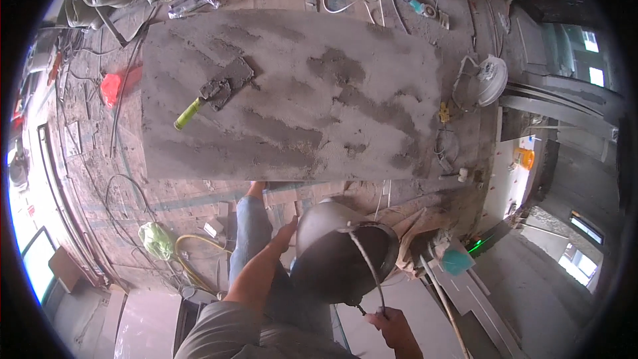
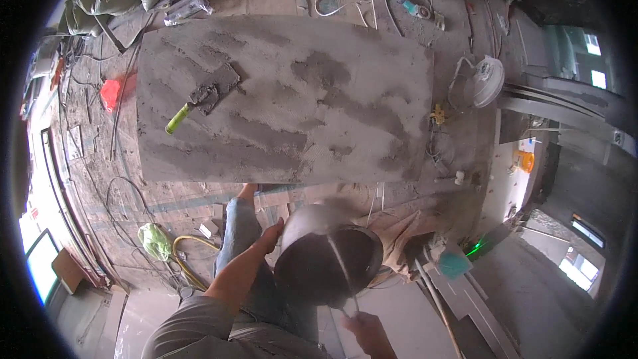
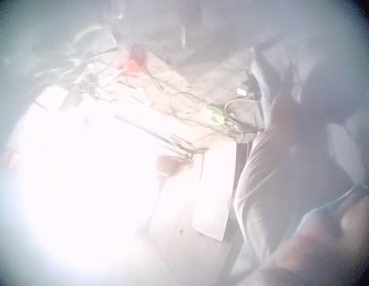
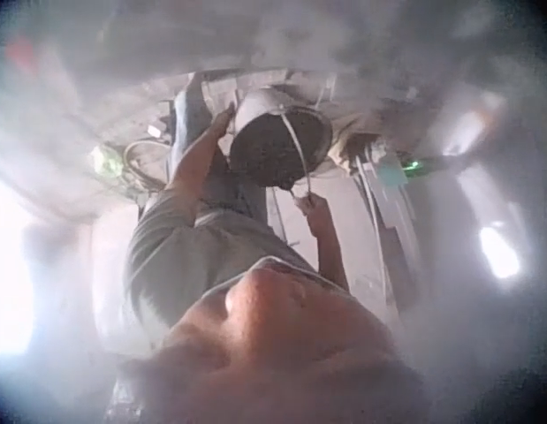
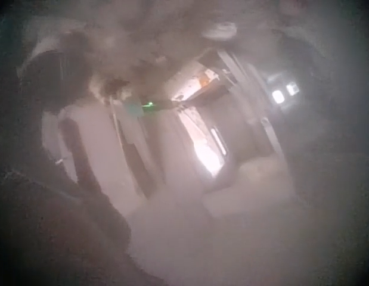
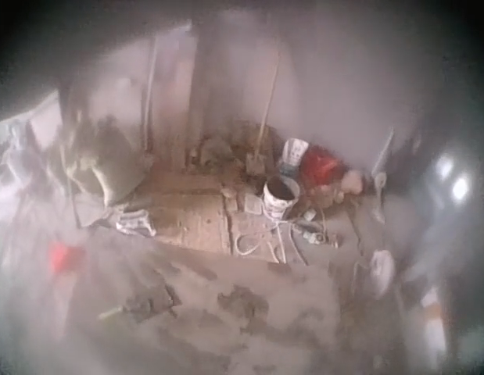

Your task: The person pours mortar from a bucket onto a large tile and spreads it evenly across the surface using a trowel before lifting the tile.

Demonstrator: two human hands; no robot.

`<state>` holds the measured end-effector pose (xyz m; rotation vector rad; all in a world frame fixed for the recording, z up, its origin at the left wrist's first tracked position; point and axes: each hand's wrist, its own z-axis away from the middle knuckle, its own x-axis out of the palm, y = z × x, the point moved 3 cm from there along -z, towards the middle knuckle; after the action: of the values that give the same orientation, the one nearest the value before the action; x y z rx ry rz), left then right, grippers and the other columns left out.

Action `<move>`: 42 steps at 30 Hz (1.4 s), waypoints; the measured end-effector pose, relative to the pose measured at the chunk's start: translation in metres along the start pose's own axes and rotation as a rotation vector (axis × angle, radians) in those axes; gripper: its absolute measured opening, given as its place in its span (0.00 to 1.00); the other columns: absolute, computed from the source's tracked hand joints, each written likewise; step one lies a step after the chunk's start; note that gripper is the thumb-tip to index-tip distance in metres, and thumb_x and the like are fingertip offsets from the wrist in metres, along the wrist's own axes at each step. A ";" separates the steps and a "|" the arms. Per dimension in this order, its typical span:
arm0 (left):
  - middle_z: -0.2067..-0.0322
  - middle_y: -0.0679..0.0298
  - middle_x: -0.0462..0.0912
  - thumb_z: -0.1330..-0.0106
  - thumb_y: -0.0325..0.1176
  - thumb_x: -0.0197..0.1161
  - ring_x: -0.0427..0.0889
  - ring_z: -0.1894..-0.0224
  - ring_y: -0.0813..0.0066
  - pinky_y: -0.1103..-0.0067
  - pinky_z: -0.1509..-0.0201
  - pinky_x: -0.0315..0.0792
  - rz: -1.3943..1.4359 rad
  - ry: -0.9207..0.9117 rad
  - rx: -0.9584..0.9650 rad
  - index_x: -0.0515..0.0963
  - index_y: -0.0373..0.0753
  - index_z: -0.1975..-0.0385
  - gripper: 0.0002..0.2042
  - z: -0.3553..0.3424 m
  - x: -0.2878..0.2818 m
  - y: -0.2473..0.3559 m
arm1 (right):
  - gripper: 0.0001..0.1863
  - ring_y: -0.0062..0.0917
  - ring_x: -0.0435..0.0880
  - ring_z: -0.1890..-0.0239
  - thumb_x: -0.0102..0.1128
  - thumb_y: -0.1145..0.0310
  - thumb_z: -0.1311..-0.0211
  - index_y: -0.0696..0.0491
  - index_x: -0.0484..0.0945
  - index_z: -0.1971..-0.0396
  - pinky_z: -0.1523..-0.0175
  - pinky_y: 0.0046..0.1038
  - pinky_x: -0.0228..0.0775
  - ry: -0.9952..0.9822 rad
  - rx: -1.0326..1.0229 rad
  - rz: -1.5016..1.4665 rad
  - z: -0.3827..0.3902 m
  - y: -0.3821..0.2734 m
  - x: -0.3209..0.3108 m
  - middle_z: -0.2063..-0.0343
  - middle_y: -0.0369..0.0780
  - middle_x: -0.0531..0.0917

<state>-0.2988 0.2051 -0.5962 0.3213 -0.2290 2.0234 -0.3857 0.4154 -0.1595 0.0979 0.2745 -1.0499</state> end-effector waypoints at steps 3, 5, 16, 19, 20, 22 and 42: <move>0.40 0.58 0.78 0.23 0.58 0.40 0.76 0.39 0.63 0.69 0.32 0.66 0.320 -0.156 0.203 0.71 0.36 0.35 0.32 -0.004 -0.080 -0.010 | 0.20 0.25 0.73 0.77 0.67 0.55 0.39 0.57 0.76 0.78 0.68 0.32 0.67 -0.126 -0.159 0.263 0.021 -0.042 0.017 0.83 0.40 0.75; 0.36 0.61 0.74 0.21 0.56 0.37 0.73 0.35 0.61 0.69 0.30 0.63 0.605 -0.151 0.084 0.67 0.38 0.32 0.31 0.014 -0.021 -0.004 | 0.21 0.32 0.80 0.74 0.66 0.52 0.37 0.59 0.81 0.68 0.63 0.36 0.73 -0.051 -0.158 0.482 0.031 -0.069 0.016 0.79 0.47 0.80; 0.25 0.61 0.54 0.31 0.69 0.41 0.51 0.24 0.54 0.54 0.23 0.46 1.526 -0.186 -0.085 0.55 0.48 0.25 0.41 0.062 -0.027 -0.005 | 0.22 0.40 0.87 0.67 0.64 0.53 0.39 0.60 0.78 0.75 0.61 0.36 0.77 -0.041 -0.647 0.760 0.018 -0.238 0.071 0.72 0.48 0.86; 0.26 0.62 0.57 0.31 0.70 0.41 0.57 0.26 0.58 0.54 0.27 0.57 1.040 0.281 -0.053 0.57 0.51 0.26 0.39 0.109 0.022 0.029 | 0.23 0.43 0.87 0.66 0.63 0.52 0.37 0.60 0.78 0.73 0.60 0.37 0.77 -0.007 -0.614 0.823 0.006 -0.270 0.079 0.71 0.48 0.87; 0.28 0.62 0.60 0.30 0.69 0.40 0.63 0.29 0.57 0.55 0.32 0.63 0.998 0.356 -0.035 0.59 0.50 0.28 0.38 0.120 0.030 0.038 | 0.23 0.44 0.87 0.66 0.63 0.51 0.37 0.60 0.77 0.73 0.60 0.39 0.76 0.024 -0.653 0.864 0.003 -0.279 0.082 0.71 0.48 0.87; 0.32 0.59 0.66 0.27 0.67 0.40 0.73 0.37 0.58 0.58 0.40 0.72 0.988 0.484 -0.044 0.62 0.49 0.30 0.34 0.140 0.040 0.051 | 0.25 0.46 0.86 0.61 0.63 0.47 0.37 0.60 0.81 0.67 0.56 0.41 0.77 0.079 -0.617 0.892 -0.001 -0.296 0.089 0.67 0.51 0.87; 0.37 0.53 0.71 0.23 0.62 0.33 0.76 0.39 0.58 0.68 0.37 0.71 0.720 0.344 -0.025 0.64 0.35 0.32 0.36 0.181 0.062 0.061 | 0.35 0.49 0.81 0.47 0.57 0.42 0.34 0.65 0.80 0.49 0.41 0.40 0.73 0.038 -0.617 0.940 -0.037 -0.355 0.105 0.53 0.57 0.82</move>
<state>-0.3577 0.1758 -0.4066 -0.1608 -0.1641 2.7370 -0.6509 0.1585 -0.2050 -0.2909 0.5095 -0.0044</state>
